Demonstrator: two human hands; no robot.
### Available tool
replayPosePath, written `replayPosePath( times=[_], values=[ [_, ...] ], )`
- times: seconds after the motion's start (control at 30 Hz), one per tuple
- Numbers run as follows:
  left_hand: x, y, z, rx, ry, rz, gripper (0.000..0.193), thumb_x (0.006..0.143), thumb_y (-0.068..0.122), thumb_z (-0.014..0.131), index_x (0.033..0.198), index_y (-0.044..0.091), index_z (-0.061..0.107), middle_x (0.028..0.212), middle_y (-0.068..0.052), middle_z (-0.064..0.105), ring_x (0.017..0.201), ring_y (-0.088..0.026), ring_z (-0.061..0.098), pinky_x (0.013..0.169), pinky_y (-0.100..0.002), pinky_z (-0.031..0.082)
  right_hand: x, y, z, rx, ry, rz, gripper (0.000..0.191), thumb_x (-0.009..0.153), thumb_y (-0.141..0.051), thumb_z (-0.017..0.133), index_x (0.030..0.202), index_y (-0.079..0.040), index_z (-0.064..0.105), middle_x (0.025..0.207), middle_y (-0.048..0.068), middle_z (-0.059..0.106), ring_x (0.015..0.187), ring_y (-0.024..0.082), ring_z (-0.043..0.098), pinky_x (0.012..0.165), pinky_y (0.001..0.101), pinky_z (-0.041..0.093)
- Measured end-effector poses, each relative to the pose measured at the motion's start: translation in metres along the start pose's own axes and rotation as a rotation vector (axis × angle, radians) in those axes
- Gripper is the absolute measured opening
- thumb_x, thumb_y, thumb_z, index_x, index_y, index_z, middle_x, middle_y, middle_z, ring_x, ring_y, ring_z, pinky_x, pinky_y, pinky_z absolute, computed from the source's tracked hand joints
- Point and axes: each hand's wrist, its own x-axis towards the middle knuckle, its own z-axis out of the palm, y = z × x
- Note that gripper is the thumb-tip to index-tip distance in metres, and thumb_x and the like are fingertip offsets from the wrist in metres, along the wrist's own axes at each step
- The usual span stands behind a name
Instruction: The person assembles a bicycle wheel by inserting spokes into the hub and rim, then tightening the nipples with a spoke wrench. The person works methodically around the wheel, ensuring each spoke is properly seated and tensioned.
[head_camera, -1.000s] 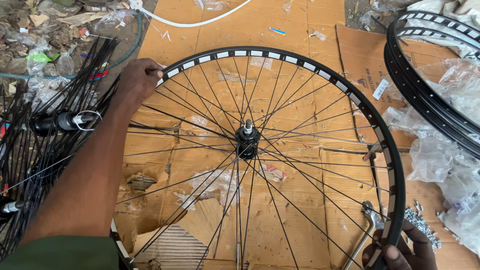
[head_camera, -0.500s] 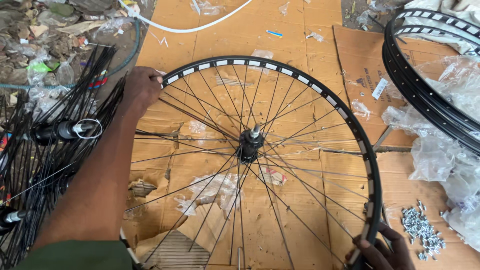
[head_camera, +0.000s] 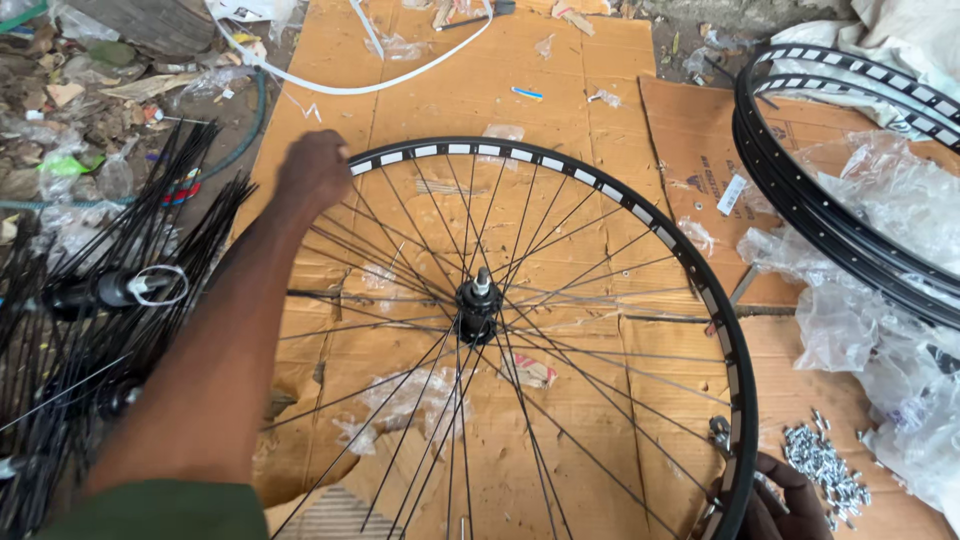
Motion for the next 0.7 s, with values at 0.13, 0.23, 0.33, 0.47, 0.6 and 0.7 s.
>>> replayPosePath(
  times=[0.13, 0.23, 0.33, 0.47, 0.6, 0.7],
  values=[
    [0.012, 0.024, 0.015, -0.111, -0.098, -0.147, 0.021, 0.099, 0.026, 0.061, 0.109, 0.014, 0.075, 0.116, -0.016, 0.072, 0.114, -0.038, 0.064, 0.097, -0.062, 0.045, 0.017, 0.005, -0.018, 0.206, 0.042, 0.284, 0.034, 0.107, -0.023, 0.050, 0.134, -0.003, 0.057, 0.127, 0.019, 0.067, 0.097, 0.029, 0.072, 0.083, 0.0450, 0.059],
    [0.013, 0.031, 0.019, -0.163, -0.052, -0.221, 0.019, 0.096, 0.027, 0.063, 0.103, 0.017, 0.077, 0.114, -0.011, 0.074, 0.114, -0.033, 0.066, 0.100, -0.062, 0.043, 0.028, 0.004, -0.023, 0.322, 0.009, 0.381, 0.044, 0.115, -0.040, 0.043, 0.134, -0.003, 0.059, 0.120, 0.023, 0.068, 0.097, 0.032, 0.073, 0.089, 0.0462, 0.060],
    [0.012, 0.029, 0.019, -0.180, -0.005, -0.214, 0.016, 0.094, 0.024, 0.065, 0.102, 0.018, 0.078, 0.114, -0.010, 0.074, 0.113, -0.034, 0.066, 0.104, -0.066, 0.036, 0.025, 0.005, -0.029, 0.161, -0.078, 0.274, 0.038, 0.107, -0.029, 0.048, 0.132, -0.002, 0.061, 0.108, 0.026, 0.069, 0.091, 0.035, 0.075, 0.086, 0.0472, 0.062],
    [0.011, 0.027, 0.017, -0.246, -0.008, -0.213, 0.014, 0.093, 0.024, 0.069, 0.103, 0.021, 0.079, 0.113, -0.009, 0.074, 0.113, -0.034, 0.066, 0.109, -0.069, 0.030, 0.014, 0.004, -0.032, -0.152, -0.176, 0.052, 0.037, 0.089, -0.001, 0.061, 0.126, -0.001, 0.061, 0.091, 0.030, 0.071, 0.079, 0.038, 0.079, 0.077, 0.0482, 0.066],
    [0.010, 0.026, 0.019, -0.118, 0.038, -0.096, 0.015, 0.092, 0.020, 0.067, 0.098, 0.021, 0.081, 0.114, -0.008, 0.072, 0.115, -0.037, 0.063, 0.099, -0.070, 0.039, 0.006, 0.020, -0.007, -0.017, 0.015, 0.061, 0.028, 0.099, 0.001, 0.055, 0.126, 0.001, 0.059, 0.093, 0.027, 0.072, 0.079, 0.032, 0.075, 0.070, 0.0435, 0.064],
    [0.008, 0.023, 0.020, -0.144, 0.032, -0.042, 0.016, 0.095, 0.021, 0.066, 0.104, 0.020, 0.079, 0.116, -0.011, 0.071, 0.116, -0.038, 0.064, 0.100, -0.064, 0.045, -0.006, 0.006, 0.004, 0.019, 0.014, 0.057, 0.025, 0.103, -0.003, 0.053, 0.127, 0.001, 0.061, 0.088, 0.026, 0.073, 0.072, 0.028, 0.074, 0.062, 0.0371, 0.061]
  ],
)
